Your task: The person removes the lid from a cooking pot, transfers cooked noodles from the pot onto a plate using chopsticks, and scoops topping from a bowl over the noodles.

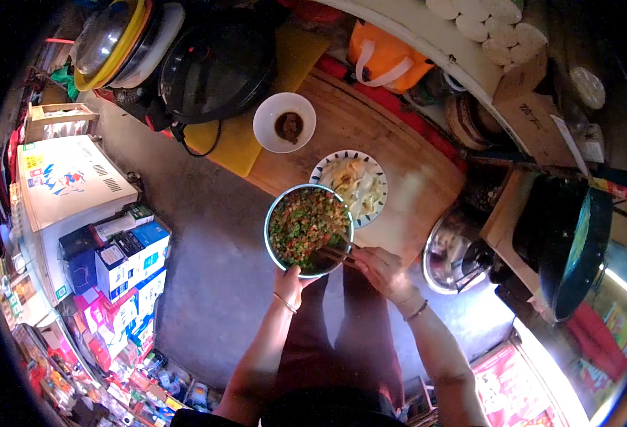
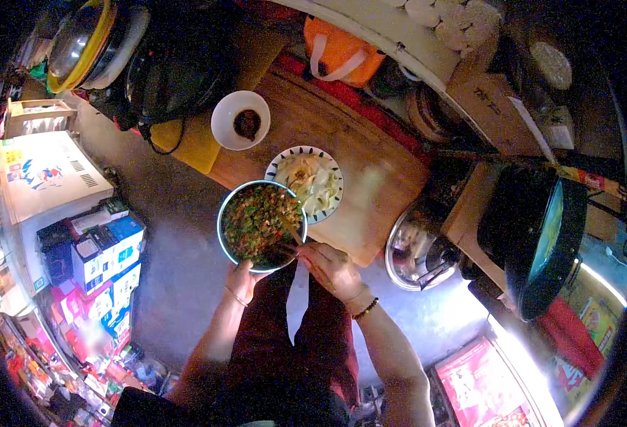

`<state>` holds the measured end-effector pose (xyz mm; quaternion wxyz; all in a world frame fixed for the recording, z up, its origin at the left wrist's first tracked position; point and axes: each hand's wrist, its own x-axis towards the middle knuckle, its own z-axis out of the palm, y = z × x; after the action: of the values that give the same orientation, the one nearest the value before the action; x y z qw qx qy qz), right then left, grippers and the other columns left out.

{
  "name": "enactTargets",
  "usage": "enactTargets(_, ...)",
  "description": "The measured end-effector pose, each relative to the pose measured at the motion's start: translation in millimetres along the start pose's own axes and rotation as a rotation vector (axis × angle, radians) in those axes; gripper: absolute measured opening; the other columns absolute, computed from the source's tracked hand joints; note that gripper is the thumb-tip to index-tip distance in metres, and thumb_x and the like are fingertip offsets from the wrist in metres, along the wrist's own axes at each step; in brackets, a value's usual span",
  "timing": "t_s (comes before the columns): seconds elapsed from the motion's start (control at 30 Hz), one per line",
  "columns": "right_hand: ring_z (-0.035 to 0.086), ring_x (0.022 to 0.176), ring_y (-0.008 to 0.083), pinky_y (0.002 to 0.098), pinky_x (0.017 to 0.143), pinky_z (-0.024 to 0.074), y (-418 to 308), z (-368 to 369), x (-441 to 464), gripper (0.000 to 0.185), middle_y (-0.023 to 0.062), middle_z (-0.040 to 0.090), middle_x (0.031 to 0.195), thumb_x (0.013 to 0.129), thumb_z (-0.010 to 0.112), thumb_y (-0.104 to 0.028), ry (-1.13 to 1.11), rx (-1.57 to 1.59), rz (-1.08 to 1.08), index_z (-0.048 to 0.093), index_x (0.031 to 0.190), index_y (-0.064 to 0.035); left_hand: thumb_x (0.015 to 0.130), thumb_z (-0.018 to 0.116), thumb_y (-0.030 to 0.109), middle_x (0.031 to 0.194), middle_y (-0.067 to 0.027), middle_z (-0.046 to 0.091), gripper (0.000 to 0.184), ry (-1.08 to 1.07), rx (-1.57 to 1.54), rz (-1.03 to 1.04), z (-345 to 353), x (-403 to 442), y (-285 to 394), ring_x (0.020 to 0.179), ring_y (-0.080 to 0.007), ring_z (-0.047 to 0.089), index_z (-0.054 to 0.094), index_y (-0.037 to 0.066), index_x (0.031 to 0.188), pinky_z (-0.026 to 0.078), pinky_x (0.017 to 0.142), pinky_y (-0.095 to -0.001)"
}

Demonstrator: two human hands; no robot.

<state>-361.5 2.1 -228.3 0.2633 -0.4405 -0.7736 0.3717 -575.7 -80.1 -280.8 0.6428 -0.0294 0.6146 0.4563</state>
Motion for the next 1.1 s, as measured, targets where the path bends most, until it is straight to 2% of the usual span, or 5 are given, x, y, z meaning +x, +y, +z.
enactTargets(0.07, 0.062, 0.072, 0.0254, 0.0338, 0.064, 0.0526, -4.8, -6.0, 0.9, 0.025, 0.0093, 0.063, 0.087, 0.078, 0.068, -0.009, 0.013, -0.005, -0.002, 0.062, 0.101, -0.0037, 0.085, 0.037, -0.005, 0.130, -0.0184, 0.039, 0.054, -0.021, -0.016, -0.076, -6.6, 9.3, -4.2, 0.112, -0.0355, 0.051, 0.023, 0.009, 0.135, 0.055, 0.080, -0.0516)
enactTargets(0.27, 0.063, 0.069, 0.0243, 0.0327, 0.060, 0.0528, -16.6, -21.5, -3.9, 0.023, 0.0079, 0.063, 0.086, 0.077, 0.066, -0.005, 0.117, -0.034, 0.083, 0.062, 0.100, -0.0037, 0.085, 0.037, -0.006, 0.132, -0.0182, 0.036, 0.058, -0.029, -0.043, -0.044, -11.9, 8.8, -11.3, 0.114, -0.0363, 0.049, 0.018, 0.014, 0.137, 0.055, 0.080, -0.0529)
enactTargets(0.8, 0.062, 0.072, 0.0262, 0.0333, 0.061, 0.0519, -12.1, -5.9, -8.4, 0.024, 0.0106, 0.062, 0.085, 0.077, 0.065, -0.001, 0.159, -0.036, 0.085, 0.061, 0.101, -0.0026, 0.086, 0.033, -0.008, 0.135, -0.0178, 0.029, 0.059, -0.037, 0.023, 0.003, -7.9, -0.4, -17.3, 0.116, -0.0371, 0.046, 0.011, 0.015, 0.136, 0.056, 0.079, -0.0527)
enactTargets(0.87, 0.062, 0.071, 0.0273, 0.0348, 0.060, 0.0511, -13.8, -13.6, -10.8, 0.024, 0.0114, 0.061, 0.083, 0.077, 0.065, 0.000, 0.220, -0.049, 0.079, 0.061, 0.101, -0.0026, 0.081, 0.064, 0.018, 0.125, -0.0157, 0.048, 0.060, 0.048, 0.008, 0.075, -3.1, -4.8, -18.2, 0.112, -0.0361, 0.052, 0.033, 0.007, 0.131, 0.054, 0.082, -0.0520)
enactTargets(1.1, 0.063, 0.077, 0.0263, 0.0332, 0.066, 0.0514, -8.2, -9.5, -17.2, 0.011, 0.0116, 0.063, 0.087, 0.082, 0.063, -0.006, 0.007, 0.057, 0.130, 0.063, 0.093, -0.0033, 0.083, 0.059, 0.013, 0.125, -0.0176, 0.047, 0.056, -0.014, 0.000, 0.056, -13.1, 0.3, -18.3, 0.110, -0.0365, 0.054, 0.032, 0.003, 0.130, 0.055, 0.081, -0.0526)
